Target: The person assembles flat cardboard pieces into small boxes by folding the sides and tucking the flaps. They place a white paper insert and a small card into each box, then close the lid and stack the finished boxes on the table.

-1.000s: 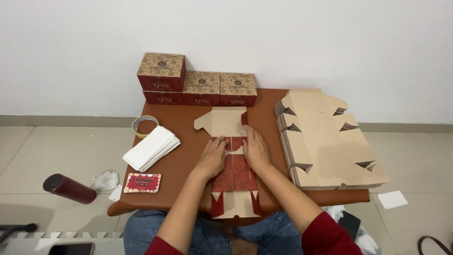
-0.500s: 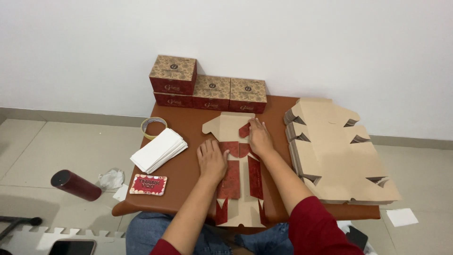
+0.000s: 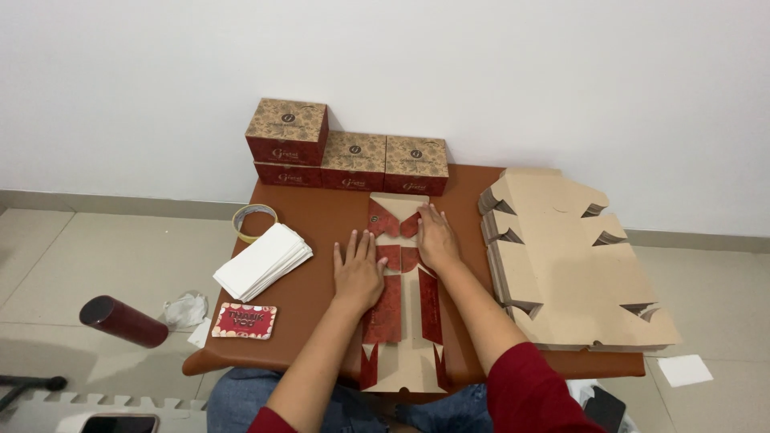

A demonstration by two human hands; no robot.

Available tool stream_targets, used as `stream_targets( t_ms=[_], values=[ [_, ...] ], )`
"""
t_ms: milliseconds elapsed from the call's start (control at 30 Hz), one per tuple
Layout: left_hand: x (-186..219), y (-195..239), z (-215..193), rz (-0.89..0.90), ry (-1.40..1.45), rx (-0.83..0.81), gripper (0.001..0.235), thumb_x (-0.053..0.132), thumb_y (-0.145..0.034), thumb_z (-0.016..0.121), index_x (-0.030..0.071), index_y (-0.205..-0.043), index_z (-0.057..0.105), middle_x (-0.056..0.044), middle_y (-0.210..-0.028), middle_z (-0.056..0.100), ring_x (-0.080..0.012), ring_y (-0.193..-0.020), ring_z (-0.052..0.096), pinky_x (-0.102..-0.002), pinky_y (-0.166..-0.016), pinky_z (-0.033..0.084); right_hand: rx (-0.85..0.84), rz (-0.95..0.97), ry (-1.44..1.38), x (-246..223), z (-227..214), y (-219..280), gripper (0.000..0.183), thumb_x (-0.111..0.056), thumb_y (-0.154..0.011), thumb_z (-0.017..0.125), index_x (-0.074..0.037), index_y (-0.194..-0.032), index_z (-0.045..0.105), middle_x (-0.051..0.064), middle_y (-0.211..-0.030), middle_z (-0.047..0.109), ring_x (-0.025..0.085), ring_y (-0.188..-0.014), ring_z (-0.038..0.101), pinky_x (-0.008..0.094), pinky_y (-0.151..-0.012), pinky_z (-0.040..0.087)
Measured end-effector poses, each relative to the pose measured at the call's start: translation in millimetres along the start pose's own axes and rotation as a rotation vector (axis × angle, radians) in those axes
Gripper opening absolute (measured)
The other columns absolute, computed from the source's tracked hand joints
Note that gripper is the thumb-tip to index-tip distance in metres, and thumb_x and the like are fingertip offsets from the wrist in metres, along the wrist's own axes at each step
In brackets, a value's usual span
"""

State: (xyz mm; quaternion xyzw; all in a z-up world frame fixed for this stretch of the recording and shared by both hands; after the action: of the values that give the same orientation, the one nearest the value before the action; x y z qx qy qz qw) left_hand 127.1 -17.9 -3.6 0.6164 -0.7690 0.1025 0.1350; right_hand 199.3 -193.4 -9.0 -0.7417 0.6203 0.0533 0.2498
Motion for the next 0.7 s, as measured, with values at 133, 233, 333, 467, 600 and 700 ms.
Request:
stream_targets(
  t_ms=[133, 233, 333, 467, 600, 700],
  values=[
    [-4.1, -24.9, 5.5, -0.038, -0.090, -0.096, 0.060, 0.037, -0.109, 0.025, 0.004, -0.158, 0.028, -0.011, -0.168, 0.022, -0.0317, -0.157, 0.005, -0.060, -0.122, -0.001, -0.016, 0.019, 0.011, -2.2, -2.4, -0.1, 0.039, -0.016, -0.107, 0.035, -0.005, -0.139, 0.053, 0.024, -0.149, 0.051, 0.035, -0.143, 0.044, 0.051, -0.122, 0.029],
    [-12.9, -57.8, 17.8, -0.021, -0.119, -0.107, 0.059, 0.036, -0.108, 0.027, 0.009, -0.160, 0.026, -0.006, -0.169, 0.021, -0.0300, -0.157, 0.004, -0.059, -0.123, 0.003, -0.010, 0.015, 0.000, -2.0, -2.9, -0.6, 0.038, -0.015, -0.106, 0.035, -0.006, -0.139, 0.053, 0.023, -0.150, 0.051, 0.035, -0.143, 0.044, 0.051, -0.121, 0.030],
    [-19.0, -86.0, 26.3, -0.002, -0.145, -0.083, 0.058, 0.035, -0.108, 0.028, 0.010, -0.160, 0.027, -0.005, -0.169, 0.021, -0.0297, -0.157, 0.007, -0.059, -0.123, 0.005, -0.002, 0.011, 0.012, -0.1, -0.3, -1.2, 0.038, -0.016, -0.106, 0.035, -0.006, -0.138, 0.054, 0.023, -0.149, 0.051, 0.034, -0.143, 0.044, 0.050, -0.120, 0.030],
    [-23.4, -104.9, 24.7, 0.162, -0.175, -0.010, 0.053, 0.033, -0.108, 0.029, 0.017, -0.158, 0.034, -0.003, -0.165, 0.030, -0.0264, -0.155, 0.017, -0.054, -0.124, 0.013, 0.005, 0.009, -0.015, 3.9, 2.4, -2.1, 0.038, -0.015, -0.106, 0.036, -0.006, -0.138, 0.054, 0.023, -0.150, 0.050, 0.034, -0.144, 0.044, 0.051, -0.120, 0.030],
    [-24.1, -98.7, 12.6, 0.327, -0.176, 0.064, 0.050, 0.036, -0.106, 0.031, 0.026, -0.154, 0.041, -0.003, -0.154, 0.044, -0.0244, -0.150, 0.031, -0.049, -0.123, 0.020, 0.004, 0.022, -0.111, 6.4, -0.3, -1.7, 0.035, -0.014, -0.106, 0.041, -0.006, -0.137, 0.056, 0.024, -0.148, 0.052, 0.037, -0.142, 0.045, 0.053, -0.120, 0.030],
    [-29.7, -104.5, 18.6, 0.332, -0.206, 0.103, 0.048, 0.037, -0.106, 0.031, 0.028, -0.152, 0.041, -0.002, -0.150, 0.046, -0.0227, -0.148, 0.035, -0.047, -0.123, 0.021, 0.011, 0.166, -0.406, 27.9, 6.0, -4.9, 0.038, -0.019, -0.108, 0.038, -0.010, -0.143, 0.051, 0.021, -0.144, 0.057, 0.037, -0.139, 0.048, 0.049, -0.122, 0.028]
  ],
)
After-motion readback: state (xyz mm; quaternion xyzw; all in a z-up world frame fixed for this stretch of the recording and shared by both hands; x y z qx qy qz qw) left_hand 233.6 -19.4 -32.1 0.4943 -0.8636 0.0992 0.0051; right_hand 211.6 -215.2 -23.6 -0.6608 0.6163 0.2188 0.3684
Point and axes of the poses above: each hand's wrist, its own y-axis away from the middle knuckle, its own z-axis out of the palm, x = y × z, the point moved 5 cm from there along -y, towards the middle knuckle
